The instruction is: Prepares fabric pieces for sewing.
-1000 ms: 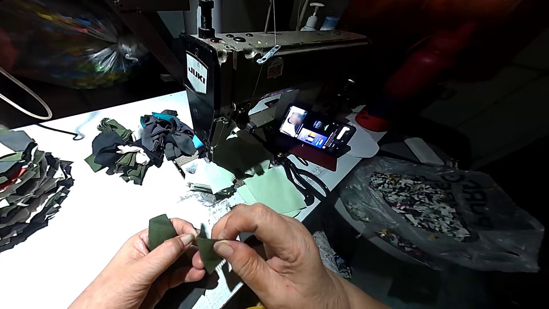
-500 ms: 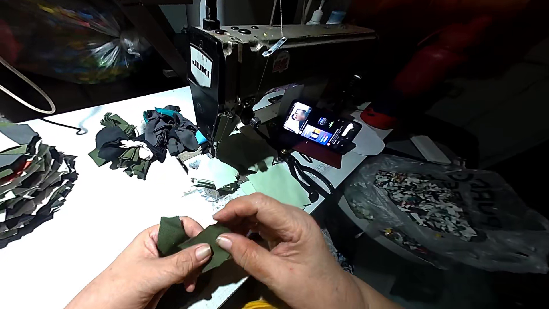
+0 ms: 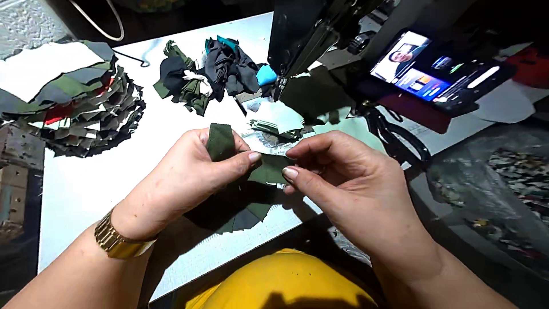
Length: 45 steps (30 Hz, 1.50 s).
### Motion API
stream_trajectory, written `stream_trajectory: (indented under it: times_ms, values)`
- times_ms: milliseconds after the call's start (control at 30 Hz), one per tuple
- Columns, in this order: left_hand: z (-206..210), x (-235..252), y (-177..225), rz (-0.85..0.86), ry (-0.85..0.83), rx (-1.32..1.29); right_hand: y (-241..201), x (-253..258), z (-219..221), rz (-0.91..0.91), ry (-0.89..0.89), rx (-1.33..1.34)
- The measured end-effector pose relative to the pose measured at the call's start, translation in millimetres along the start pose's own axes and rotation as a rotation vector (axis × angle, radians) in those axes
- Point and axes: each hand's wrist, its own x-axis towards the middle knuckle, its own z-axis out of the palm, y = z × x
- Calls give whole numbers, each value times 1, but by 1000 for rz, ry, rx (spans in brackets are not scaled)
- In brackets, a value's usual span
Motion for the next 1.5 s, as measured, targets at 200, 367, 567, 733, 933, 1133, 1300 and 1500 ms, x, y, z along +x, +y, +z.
stream_trajectory:
  times_ms: [200, 367, 567, 733, 933, 1133, 1300, 1500]
  values:
    - [-2, 2, -6, 27, 15, 422, 13, -3, 2, 18, -79, -223]
    - [0, 3, -13, 78, 2, 572, 16, -3, 4, 6, -117, -432]
    - [2, 3, -16, 86, 0, 706, 14, 0, 7, -42, -140, -567]
    - [1, 5, -18, 43, -9, 768, 16, 0, 10, -70, -156, -650]
    - [2, 5, -19, 14, -19, 870, 17, 0, 10, -132, -195, -768]
    - [-3, 4, -13, 91, 46, 829, 14, 8, -6, -267, -143, -674]
    - [1, 2, -12, 61, -38, 795, 17, 6, -2, -373, -235, -591]
    - [-2, 1, -10, -25, -104, 888, 21, -7, 10, -410, -393, -722]
